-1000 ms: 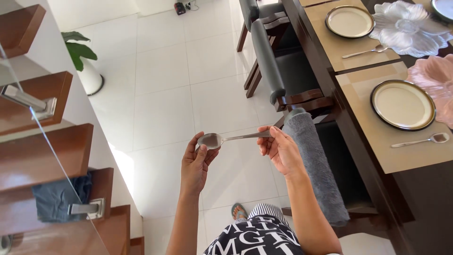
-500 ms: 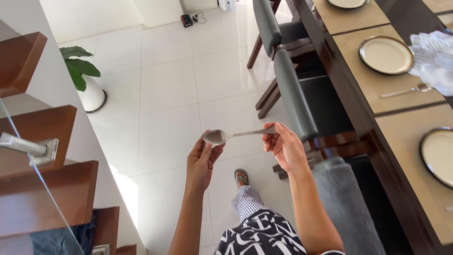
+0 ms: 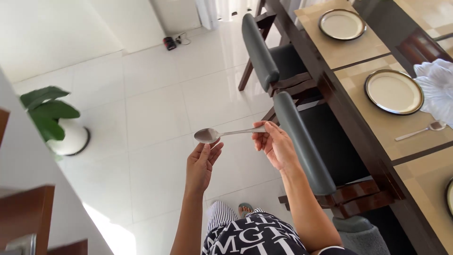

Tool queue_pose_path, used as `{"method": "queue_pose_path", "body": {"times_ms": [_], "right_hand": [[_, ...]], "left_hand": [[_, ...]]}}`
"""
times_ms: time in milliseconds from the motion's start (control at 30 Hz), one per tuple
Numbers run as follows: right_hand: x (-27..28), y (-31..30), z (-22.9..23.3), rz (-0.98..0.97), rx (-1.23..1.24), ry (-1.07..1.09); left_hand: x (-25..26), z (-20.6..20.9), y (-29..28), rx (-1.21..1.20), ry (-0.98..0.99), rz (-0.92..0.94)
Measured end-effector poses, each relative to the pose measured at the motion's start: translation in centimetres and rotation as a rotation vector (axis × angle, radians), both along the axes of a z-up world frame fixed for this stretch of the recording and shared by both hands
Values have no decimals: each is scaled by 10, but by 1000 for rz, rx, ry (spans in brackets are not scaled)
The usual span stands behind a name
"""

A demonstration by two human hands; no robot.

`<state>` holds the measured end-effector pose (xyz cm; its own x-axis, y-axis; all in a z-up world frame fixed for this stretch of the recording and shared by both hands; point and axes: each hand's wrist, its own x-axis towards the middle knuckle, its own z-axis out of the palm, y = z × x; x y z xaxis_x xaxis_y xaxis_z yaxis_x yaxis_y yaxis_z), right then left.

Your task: The person picks up a spoon and a fork from a kitchen container and places them on a dining table at individual place settings.

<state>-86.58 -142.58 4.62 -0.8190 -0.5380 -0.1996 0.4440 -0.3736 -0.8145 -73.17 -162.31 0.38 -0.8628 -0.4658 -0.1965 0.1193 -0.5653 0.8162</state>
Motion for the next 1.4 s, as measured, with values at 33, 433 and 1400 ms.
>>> {"method": "queue_pose_path", "body": {"times_ms": [33,433,1400], "right_hand": [[-8,-5,-3,-20,3,-3],[-141,-81,-29,-228,65,12],[-415,-117,-24,-525,661,-15]], "left_hand": [[-14,-2,-5,3,-3,-20],[-222,15,-117,41,25,-289],[-629,14,-137,-36,-9,-765]]}}
